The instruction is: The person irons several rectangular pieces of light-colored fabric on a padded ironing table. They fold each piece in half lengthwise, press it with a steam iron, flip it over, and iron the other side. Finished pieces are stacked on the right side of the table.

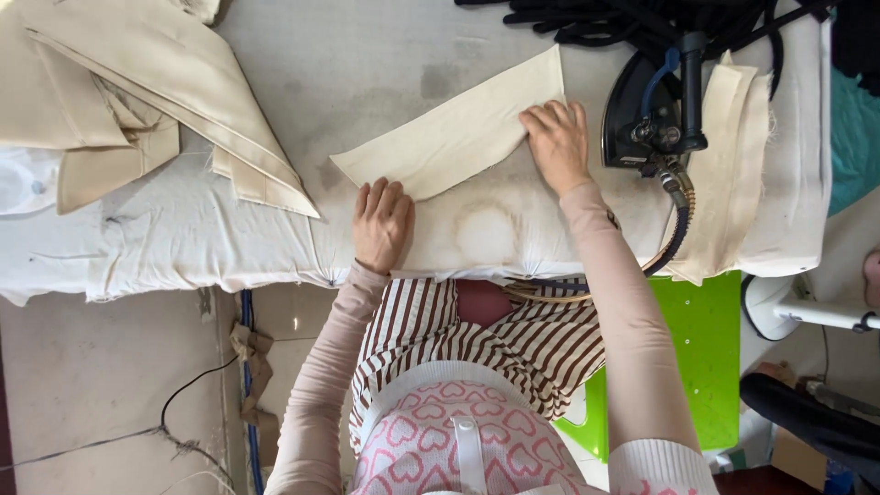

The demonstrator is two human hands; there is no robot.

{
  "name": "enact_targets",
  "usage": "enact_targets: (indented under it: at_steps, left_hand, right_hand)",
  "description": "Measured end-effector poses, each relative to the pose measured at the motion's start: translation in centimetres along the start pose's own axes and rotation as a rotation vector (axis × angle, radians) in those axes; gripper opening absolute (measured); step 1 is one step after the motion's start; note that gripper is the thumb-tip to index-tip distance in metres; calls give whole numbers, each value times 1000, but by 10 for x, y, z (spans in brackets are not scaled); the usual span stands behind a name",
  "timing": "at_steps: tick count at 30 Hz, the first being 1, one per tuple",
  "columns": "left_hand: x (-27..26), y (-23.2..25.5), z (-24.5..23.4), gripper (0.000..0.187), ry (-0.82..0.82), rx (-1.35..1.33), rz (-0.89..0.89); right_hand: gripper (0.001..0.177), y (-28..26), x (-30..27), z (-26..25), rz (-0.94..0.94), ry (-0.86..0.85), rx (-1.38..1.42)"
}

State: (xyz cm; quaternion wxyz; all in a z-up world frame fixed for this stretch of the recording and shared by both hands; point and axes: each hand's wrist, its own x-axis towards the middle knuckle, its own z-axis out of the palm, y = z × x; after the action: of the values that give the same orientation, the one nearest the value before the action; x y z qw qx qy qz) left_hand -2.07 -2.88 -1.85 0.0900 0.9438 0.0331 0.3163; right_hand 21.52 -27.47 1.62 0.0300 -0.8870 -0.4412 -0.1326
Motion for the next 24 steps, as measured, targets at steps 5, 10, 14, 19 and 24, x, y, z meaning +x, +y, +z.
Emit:
enact_targets:
  at_steps: [5, 10, 14, 19, 24]
  left_hand:
    - [-1, -19, 12, 4, -101, -188, -205]
    - [23, -34, -39, 4, -149, -622, -402]
    - [19, -39, -47, 6, -143, -641, -424]
    - [12, -35, -48, 8, -148, -630, -419]
    - [-5, -24, -24, 24, -255, -365, -90]
  right_hand:
    - [19, 4, 1, -1, 61, 72, 150]
    - [10, -2, -2, -48, 62, 89, 434]
    - [4, -8, -16, -58, 60, 15, 521]
    - [11, -6, -36, -47, 92, -32, 514]
    - [22, -8, -43, -42, 71, -116, 556]
